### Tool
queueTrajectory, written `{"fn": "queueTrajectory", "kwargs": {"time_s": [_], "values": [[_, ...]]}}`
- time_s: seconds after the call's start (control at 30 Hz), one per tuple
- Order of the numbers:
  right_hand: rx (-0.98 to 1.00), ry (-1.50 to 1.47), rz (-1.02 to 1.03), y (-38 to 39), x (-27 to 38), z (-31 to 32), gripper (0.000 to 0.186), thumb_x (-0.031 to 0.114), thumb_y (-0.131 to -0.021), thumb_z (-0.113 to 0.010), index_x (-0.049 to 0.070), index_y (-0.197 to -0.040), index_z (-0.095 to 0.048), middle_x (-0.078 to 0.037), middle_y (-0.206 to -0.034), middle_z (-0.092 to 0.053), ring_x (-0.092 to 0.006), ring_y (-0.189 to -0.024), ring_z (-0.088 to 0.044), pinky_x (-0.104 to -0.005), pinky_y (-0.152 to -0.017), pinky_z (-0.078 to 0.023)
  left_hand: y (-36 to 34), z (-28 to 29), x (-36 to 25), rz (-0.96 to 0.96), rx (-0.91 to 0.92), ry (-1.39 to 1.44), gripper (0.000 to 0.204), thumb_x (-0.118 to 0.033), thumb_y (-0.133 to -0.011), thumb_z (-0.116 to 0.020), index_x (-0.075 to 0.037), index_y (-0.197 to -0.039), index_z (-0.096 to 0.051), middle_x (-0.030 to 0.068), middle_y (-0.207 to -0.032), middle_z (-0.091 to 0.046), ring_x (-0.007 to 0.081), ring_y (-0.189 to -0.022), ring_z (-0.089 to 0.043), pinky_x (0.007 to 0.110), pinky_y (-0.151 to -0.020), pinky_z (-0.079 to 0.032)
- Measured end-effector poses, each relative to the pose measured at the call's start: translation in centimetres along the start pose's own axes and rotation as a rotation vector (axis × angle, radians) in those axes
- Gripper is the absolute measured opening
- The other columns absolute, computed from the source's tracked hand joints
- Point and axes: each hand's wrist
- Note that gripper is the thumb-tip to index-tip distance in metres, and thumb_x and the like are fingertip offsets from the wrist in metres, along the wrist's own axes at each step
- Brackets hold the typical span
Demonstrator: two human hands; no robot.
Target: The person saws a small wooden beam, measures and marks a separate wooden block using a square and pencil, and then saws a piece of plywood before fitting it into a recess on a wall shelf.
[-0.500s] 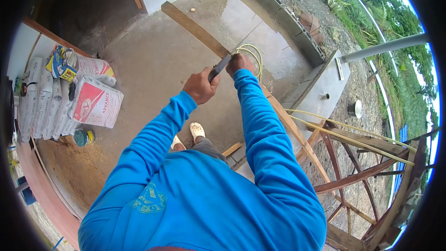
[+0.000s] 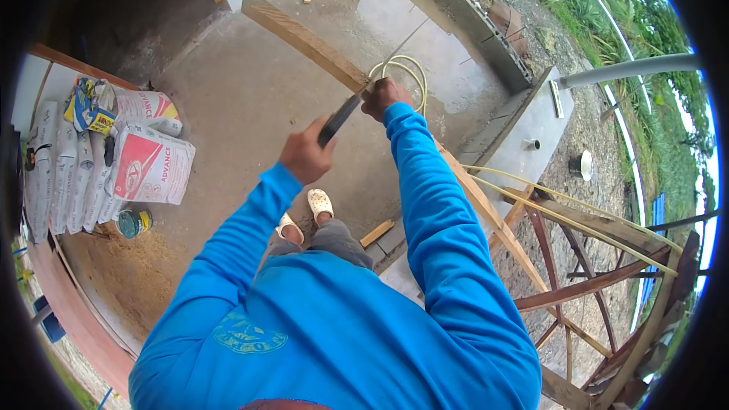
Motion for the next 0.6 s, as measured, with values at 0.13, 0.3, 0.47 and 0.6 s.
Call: {"fn": "queueTrajectory", "kwargs": {"time_s": [0.13,0.3,0.47,0.6], "values": [[-0.007,-0.002,-0.027,-0.5,-1.2,0.5,0.03,0.021,-0.055,-0.062,0.003,-0.079,-0.06,-0.019,-0.08,-0.057,-0.0317,-0.078,-0.055,-0.0361,-0.069,-0.045,2.9,0.6,-0.9,0.053,0.071,0.001,0.033,-0.01,-0.069,-0.053,-0.005,-0.101,-0.047,0.0223,-0.071,-0.053,0.0391,-0.068,-0.051,0.042,-0.051,-0.043],[-0.039,-0.03,-0.01,-0.2,-2.2,1.4,0.033,0.021,-0.053,-0.064,0.001,-0.08,-0.06,-0.02,-0.082,-0.057,-0.0307,-0.078,-0.056,-0.0353,-0.07,-0.045,13.9,8.0,-0.4,0.119,0.092,0.095,0.04,-0.003,-0.067,-0.052,-0.004,-0.107,-0.045,0.0219,-0.081,-0.055,0.037,-0.075,-0.054,0.039,-0.058,-0.046],[0.039,-0.039,-0.019,0.4,-1.0,0.4,0.033,0.019,-0.053,-0.065,0.003,-0.081,-0.06,-0.018,-0.084,-0.057,-0.0303,-0.078,-0.056,-0.0359,-0.069,-0.046,6.0,2.4,1.5,-0.02,0.083,0.052,0.039,-0.01,-0.069,-0.053,-0.004,-0.106,-0.044,0.0215,-0.071,-0.055,0.0365,-0.066,-0.054,0.041,-0.055,-0.045],[0.182,-0.107,0.03,-0.7,-0.3,-0.1,0.034,0.018,-0.052,-0.066,0.004,-0.082,-0.06,-0.017,-0.078,-0.058,-0.029,-0.075,-0.057,-0.0348,-0.065,-0.046,-1.6,-0.9,-1.3,0.035,0.034,-0.069,0.032,-0.011,-0.069,-0.053,-0.004,-0.099,-0.046,0.0221,-0.075,-0.054,0.0381,-0.069,-0.052,0.042,-0.052,-0.043]]}}
Point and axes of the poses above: each hand's wrist, its own y-axis away from the middle knuckle, its own z-axis out of the back of the hand, x = y × z
